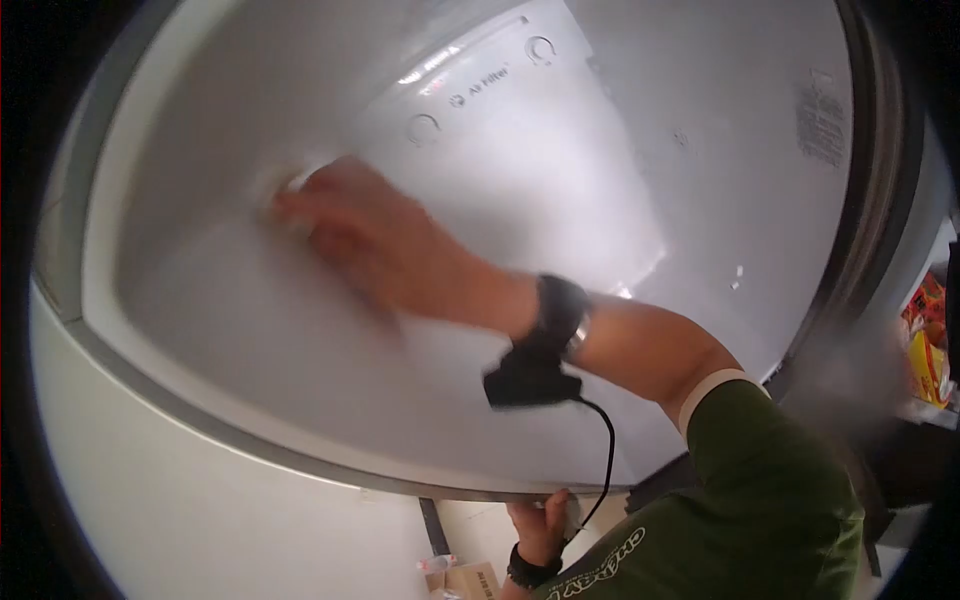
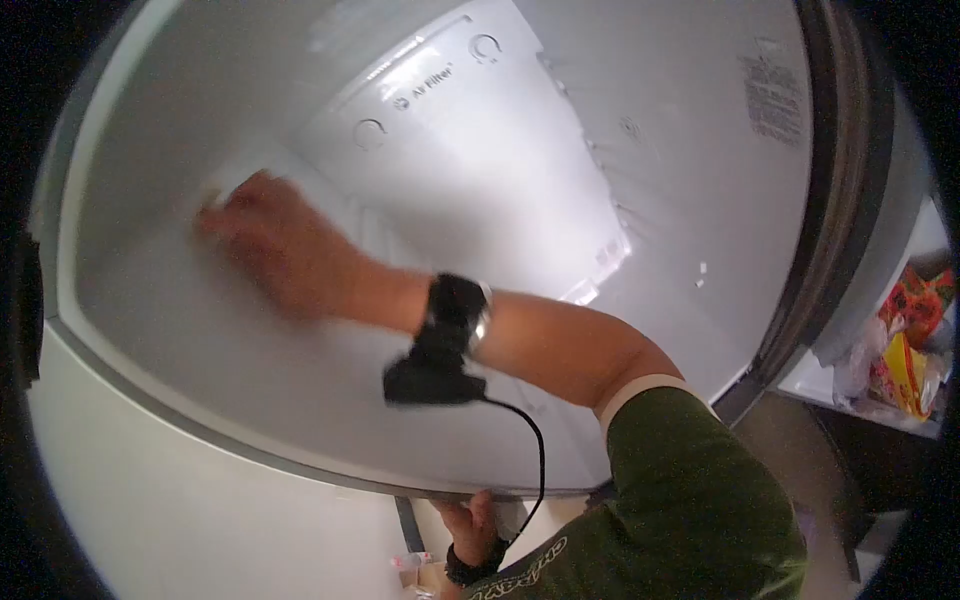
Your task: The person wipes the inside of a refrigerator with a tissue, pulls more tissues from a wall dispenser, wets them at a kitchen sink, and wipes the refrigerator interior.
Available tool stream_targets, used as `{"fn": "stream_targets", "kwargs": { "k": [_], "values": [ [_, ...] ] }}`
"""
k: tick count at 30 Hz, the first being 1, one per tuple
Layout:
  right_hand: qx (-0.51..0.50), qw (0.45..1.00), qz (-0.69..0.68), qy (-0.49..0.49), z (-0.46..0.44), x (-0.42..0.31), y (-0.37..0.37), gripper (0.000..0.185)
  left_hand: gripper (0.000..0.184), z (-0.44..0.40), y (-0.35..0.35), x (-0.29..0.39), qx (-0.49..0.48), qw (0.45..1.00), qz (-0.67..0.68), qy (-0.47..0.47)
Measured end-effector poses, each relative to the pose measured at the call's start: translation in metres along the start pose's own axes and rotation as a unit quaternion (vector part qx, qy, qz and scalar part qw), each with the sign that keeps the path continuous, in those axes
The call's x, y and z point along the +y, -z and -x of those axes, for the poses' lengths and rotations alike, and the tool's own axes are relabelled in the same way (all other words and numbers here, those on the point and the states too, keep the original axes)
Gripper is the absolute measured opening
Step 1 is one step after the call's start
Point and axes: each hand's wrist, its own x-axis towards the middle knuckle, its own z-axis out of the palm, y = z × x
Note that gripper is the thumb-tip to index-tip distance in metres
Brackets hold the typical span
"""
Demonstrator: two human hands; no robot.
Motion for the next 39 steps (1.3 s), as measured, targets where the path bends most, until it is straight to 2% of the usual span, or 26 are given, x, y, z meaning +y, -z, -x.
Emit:
{"fn": "stream_targets", "kwargs": {
  "k": [2,4,6,7,8,9,10,11,12,13,15,17,19,21,22,24,25,28,30,31,33,35,37,39],
  "values": [
    [-0.024,0.996,0.011,0.09,0.019,-0.044,0.009,0.026,0.07,0.003,-0.001,-0.008,-0.002,1.0,0.013,-0.013],
    [-0.09,0.993,-0.05,0.062,0.062,-0.068,0.021,0.028,0.067,0.003,-0.002,-0.011,0.002,0.996,0.084,-0.011],
    [-0.141,0.989,-0.038,0.029,0.122,-0.088,0.041,0.028,0.065,0.002,-0.006,0.0,0.005,0.976,0.209,0.059],
    [-0.16,0.987,-0.016,0.03,0.15,-0.099,0.053,0.028,0.065,0.004,-0.001,-0.011,-0.018,0.986,0.163,0.037],
    [-0.158,0.981,-0.08,-0.081,0.191,-0.1,0.058,0.026,0.065,0.006,0.003,-0.021,-0.038,0.992,0.117,0.012],
    [-0.205,0.969,-0.041,-0.13,0.222,-0.096,0.065,0.027,0.065,0.008,0.008,-0.032,-0.056,0.996,0.073,-0.015],
    [-0.252,0.951,-0.003,-0.177,0.239,-0.095,0.068,0.028,0.066,0.004,0.005,-0.02,-0.033,0.996,0.079,0.003],
    [-0.217,0.964,0.021,-0.149,0.239,-0.095,0.068,0.027,0.067,-0.001,-0.001,-0.007,-0.009,0.996,0.087,0.019],
    [-0.179,0.975,0.045,-0.123,0.237,-0.098,0.067,0.026,0.05,-0.006,-0.005,0.006,0.051,0.994,0.097,0.02],
    [-0.143,0.983,0.073,-0.09,0.231,-0.097,0.069,0.025,0.05,-0.006,-0.005,0.004,0.055,0.995,0.086,0.005],
    [-0.169,0.98,0.062,-0.083,0.196,-0.085,0.059,0.024,0.051,-0.005,-0.006,-0.005,0.051,0.996,0.075,-0.024],
    [-0.136,0.988,0.068,-0.011,0.137,-0.077,0.045,0.023,0.062,-0.002,-0.004,-0.013,0.018,0.995,0.093,-0.008],
    [-0.057,0.995,0.065,-0.051,0.09,-0.073,0.026,0.027,0.068,-0.005,0.0,-0.012,-0.002,0.997,0.08,-0.004],
    [-0.044,0.992,0.094,-0.069,0.094,-0.076,0.026,0.029,0.071,-0.009,0.001,0.005,0.012,0.999,0.01,-0.031],
    [-0.038,0.991,0.105,-0.077,0.104,-0.077,0.023,0.031,0.068,-0.011,0.001,0.008,0.023,0.999,0.026,-0.035],
    [-0.079,0.977,0.128,-0.153,0.157,-0.081,0.037,0.024,0.062,-0.013,-0.001,0.009,0.049,0.996,0.062,-0.038],
    [-0.094,0.958,0.152,-0.227,0.193,-0.084,0.043,0.024,0.062,-0.013,0.0,0.01,0.04,0.997,0.06,-0.033],
    [-0.166,0.848,0.164,-0.476,0.323,-0.097,0.079,0.025,0.063,-0.015,0.002,0.013,0.011,0.999,0.05,-0.019],
    [-0.117,0.753,0.108,-0.638,0.334,-0.119,0.101,0.03,0.068,-0.015,0.002,0.011,0.018,0.994,0.079,-0.067],
    [-0.032,0.756,0.082,-0.649,0.333,-0.122,0.107,0.03,0.071,-0.014,0.001,0.01,0.022,0.991,0.095,-0.087],
    [0.148,0.737,0.028,-0.659,0.315,-0.132,0.126,0.032,0.05,-0.001,0.001,-0.005,0.004,0.946,0.276,-0.167],
    [0.186,0.748,0.035,-0.637,0.306,-0.14,0.148,0.033,0.037,0.015,0.006,-0.008,-0.094,0.93,0.287,-0.212],
    [0.18,0.761,0.057,-0.62,0.29,-0.157,0.158,0.033,0.029,0.007,0.006,0.007,-0.27,0.922,0.126,-0.248],
    [0.218,0.765,0.02,-0.606,0.271,-0.174,0.15,0.032,0.035,0.01,-0.021,0.008,-0.396,0.904,0.089,-0.135]
  ]
}}
